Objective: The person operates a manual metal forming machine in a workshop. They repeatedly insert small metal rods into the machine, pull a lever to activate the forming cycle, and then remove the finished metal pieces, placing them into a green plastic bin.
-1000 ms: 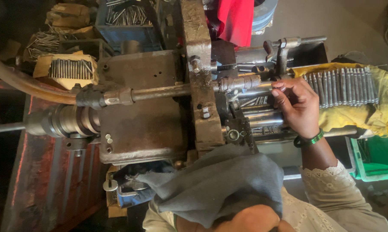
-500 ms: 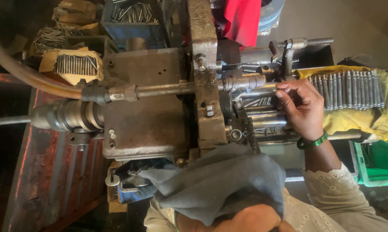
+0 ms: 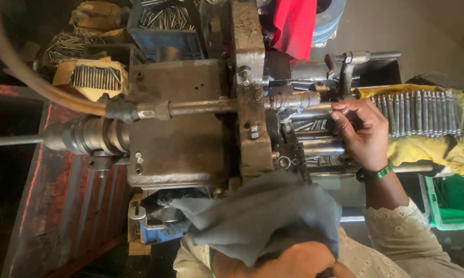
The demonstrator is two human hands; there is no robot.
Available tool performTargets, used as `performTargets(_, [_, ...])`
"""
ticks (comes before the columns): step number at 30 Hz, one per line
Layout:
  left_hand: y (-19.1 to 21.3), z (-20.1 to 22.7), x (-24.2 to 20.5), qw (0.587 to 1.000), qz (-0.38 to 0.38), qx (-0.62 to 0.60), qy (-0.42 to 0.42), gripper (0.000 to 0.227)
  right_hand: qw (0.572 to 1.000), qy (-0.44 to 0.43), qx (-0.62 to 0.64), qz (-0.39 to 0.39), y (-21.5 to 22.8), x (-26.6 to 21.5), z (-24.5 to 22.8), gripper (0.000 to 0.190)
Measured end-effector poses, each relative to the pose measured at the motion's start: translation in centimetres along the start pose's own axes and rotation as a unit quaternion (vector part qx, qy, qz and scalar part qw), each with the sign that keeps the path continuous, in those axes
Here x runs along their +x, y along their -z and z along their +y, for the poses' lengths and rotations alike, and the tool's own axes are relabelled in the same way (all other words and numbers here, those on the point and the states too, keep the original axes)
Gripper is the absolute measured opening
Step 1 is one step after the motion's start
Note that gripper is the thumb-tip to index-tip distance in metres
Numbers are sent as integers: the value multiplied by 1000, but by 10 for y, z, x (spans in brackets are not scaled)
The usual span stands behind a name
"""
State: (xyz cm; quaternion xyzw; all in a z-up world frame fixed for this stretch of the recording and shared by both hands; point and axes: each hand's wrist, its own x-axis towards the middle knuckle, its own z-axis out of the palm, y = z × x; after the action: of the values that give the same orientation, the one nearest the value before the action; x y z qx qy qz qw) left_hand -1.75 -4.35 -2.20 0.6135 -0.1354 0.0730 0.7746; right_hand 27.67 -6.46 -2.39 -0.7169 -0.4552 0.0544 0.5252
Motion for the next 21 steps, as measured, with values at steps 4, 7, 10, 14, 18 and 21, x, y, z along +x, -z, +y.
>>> performTargets(4, [1,0,-4,1000,19,10,1,17,1000,-7,-14,-2,1,0,-1,13])
performTargets(7, [-4,0,-8,999,38,25,0,17,1000,-5,-26,-1,1,1,-2,13])
performTargets(10, [-4,1,-9,998,57,39,-9,17,998,13,-57,2,2,2,-5,13])
performTargets(14, [0,2,-9,997,64,49,-19,17,998,24,-52,7,1,2,-7,13])
performTargets(18, [4,1,-8,996,67,47,-28,17,999,14,-49,12,2,2,-7,14])
performTargets(21, [11,-3,-9,997,63,19,-33,17,995,60,-78,21,3,3,-7,14])
